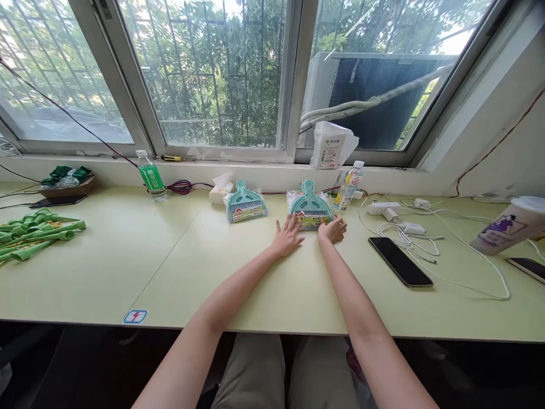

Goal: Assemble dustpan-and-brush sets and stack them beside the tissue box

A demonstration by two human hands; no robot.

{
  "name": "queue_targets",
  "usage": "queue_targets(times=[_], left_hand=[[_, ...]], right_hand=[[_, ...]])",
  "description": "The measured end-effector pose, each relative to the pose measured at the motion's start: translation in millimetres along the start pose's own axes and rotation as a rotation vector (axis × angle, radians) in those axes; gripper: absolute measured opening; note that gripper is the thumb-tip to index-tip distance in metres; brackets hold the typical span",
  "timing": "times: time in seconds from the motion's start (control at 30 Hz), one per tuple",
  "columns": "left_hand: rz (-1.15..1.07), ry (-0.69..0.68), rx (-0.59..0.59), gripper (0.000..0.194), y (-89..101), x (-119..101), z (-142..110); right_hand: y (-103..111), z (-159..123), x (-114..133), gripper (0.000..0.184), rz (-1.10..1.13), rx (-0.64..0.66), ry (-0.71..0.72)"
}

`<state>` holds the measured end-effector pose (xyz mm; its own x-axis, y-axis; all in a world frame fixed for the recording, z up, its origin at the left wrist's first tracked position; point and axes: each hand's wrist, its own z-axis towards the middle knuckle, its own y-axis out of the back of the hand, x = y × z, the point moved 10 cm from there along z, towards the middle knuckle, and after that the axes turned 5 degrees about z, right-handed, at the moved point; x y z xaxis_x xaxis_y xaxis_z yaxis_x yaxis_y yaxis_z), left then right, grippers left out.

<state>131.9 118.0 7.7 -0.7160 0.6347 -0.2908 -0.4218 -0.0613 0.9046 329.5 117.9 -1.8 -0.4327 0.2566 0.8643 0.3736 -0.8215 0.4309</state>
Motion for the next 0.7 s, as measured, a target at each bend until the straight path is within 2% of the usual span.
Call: queue_targets(times=[0.07,0.13,0.3,0.43,0.57,0.63,0.7], left_hand=[[-0.066,0.145,-0.111,0.076,6.1,20,20],[-0.182,0.248,-0.164,0.083,4.1,35,36],[-0.451,0.229,-0.199,0.083,-9.4,44,66],[-0.604,0.198,-0.260,0.080,-9.6,49,80],[-0.694,0.317,-0.307,0.094,-10.6,70,94],[-0.740,0.397,-0.285,0.101,-15.0,82,101],[-0.791,0.408,-0.279,0.103,-15.5,89,108]], right_hand=[[-3,6,1,0.064,0.005,0.002,0.030],[-12,14,2,0.071,0.008,0.060,0.066],[-41,39,-6,0.068,0.005,0.265,0.091],[-58,58,-12,0.069,-0.016,0.400,0.124],[-70,74,-17,0.072,0.014,0.484,0.134],[-73,81,-18,0.073,0.065,0.489,0.134],[-74,88,-15,0.077,0.138,0.481,0.160]])
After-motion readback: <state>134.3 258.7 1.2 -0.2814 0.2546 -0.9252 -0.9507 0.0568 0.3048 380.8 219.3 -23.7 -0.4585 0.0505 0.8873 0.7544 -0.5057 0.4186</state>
